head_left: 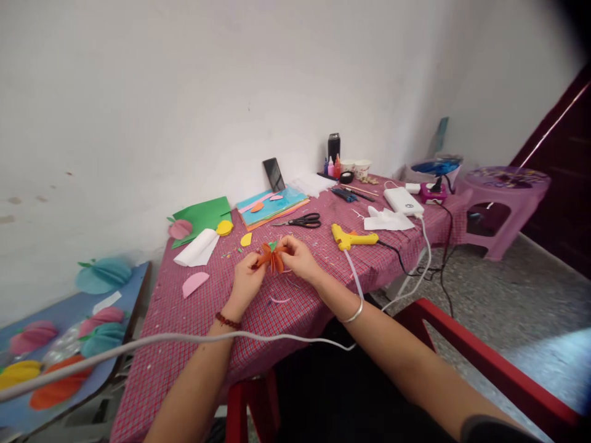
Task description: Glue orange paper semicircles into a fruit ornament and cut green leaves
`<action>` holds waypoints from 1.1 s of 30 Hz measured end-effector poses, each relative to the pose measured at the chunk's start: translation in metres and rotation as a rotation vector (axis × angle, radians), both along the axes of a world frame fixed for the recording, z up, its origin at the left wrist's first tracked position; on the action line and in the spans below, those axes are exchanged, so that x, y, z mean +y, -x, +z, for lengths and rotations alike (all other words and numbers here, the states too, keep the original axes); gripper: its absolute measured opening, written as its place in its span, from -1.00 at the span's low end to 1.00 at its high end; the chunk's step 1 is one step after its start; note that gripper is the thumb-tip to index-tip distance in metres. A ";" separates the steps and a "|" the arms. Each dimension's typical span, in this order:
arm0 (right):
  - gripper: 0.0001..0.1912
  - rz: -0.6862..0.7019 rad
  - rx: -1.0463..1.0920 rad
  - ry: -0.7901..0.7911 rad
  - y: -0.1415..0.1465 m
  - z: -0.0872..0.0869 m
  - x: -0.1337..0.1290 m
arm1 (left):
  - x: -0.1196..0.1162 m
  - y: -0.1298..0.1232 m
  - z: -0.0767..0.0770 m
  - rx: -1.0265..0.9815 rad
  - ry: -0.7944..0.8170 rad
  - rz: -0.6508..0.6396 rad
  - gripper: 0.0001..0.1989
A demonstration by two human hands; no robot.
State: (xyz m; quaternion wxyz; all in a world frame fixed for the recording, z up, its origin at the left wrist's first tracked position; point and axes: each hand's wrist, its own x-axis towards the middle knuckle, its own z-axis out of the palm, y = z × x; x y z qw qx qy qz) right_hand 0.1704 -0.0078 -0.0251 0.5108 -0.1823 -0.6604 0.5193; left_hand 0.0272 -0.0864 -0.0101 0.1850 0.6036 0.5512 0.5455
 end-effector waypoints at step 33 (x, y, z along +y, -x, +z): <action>-0.89 -0.268 -0.085 -0.152 0.000 -0.011 0.006 | 0.008 0.028 0.007 -0.520 -0.090 0.060 -0.68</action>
